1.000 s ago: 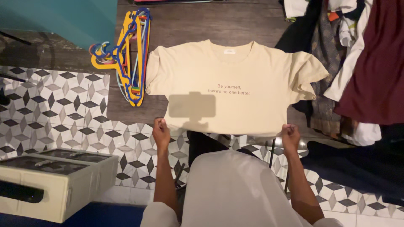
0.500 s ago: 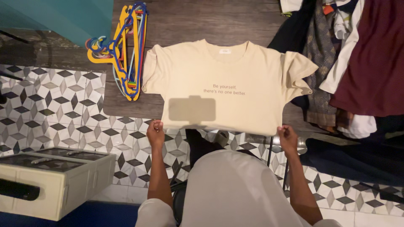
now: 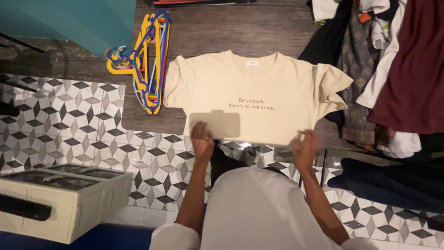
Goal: The person smooths out a blue t-shirt on a table, places a blue hanger inside it, and hangs it on a metal rack. They repeat the process with a beige t-shirt and then a maroon t-shirt, smoothing each before placing it on a hanger and hanging it.
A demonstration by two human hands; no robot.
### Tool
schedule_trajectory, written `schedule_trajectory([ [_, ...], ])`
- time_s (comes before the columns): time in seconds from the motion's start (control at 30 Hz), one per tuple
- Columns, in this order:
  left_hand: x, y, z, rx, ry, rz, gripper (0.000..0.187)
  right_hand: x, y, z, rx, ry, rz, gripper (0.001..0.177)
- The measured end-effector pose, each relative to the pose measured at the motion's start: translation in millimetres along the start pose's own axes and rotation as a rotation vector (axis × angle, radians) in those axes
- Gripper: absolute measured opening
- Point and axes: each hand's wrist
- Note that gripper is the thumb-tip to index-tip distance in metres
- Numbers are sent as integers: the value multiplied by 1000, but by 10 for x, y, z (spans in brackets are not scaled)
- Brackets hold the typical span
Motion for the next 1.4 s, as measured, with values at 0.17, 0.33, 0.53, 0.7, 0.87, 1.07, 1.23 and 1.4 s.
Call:
schedule_trajectory([
  [0.17,398,225,78,137,210,-237,53,221,343,-16,-200,75,-140,44],
  [0.33,484,366,-61,59,289,-347,68,428,949,459,-329,17,-170,66],
  [0.53,525,302,-155,90,320,-325,70,503,1465,884,-204,-165,-209,76],
  [0.7,502,272,-140,67,266,-296,69,621,1699,1072,306,80,-62,82],
  [0.87,498,291,-85,41,244,-263,69,662,1810,1020,451,8,-97,82],
  [1.07,455,314,8,-24,188,-276,69,632,1468,978,46,-47,-103,80],
  [1.23,419,374,124,-48,227,-327,68,546,964,628,-79,-162,-151,70],
  [1.4,382,364,182,-19,210,-262,66,546,340,195,-184,-143,-251,62],
])
Point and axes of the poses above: each hand's wrist, its own y-axis towards the middle knuckle, its own x-axis out of the palm, z = x × y, and after that the axes turned 9 degrees about z, right-handed
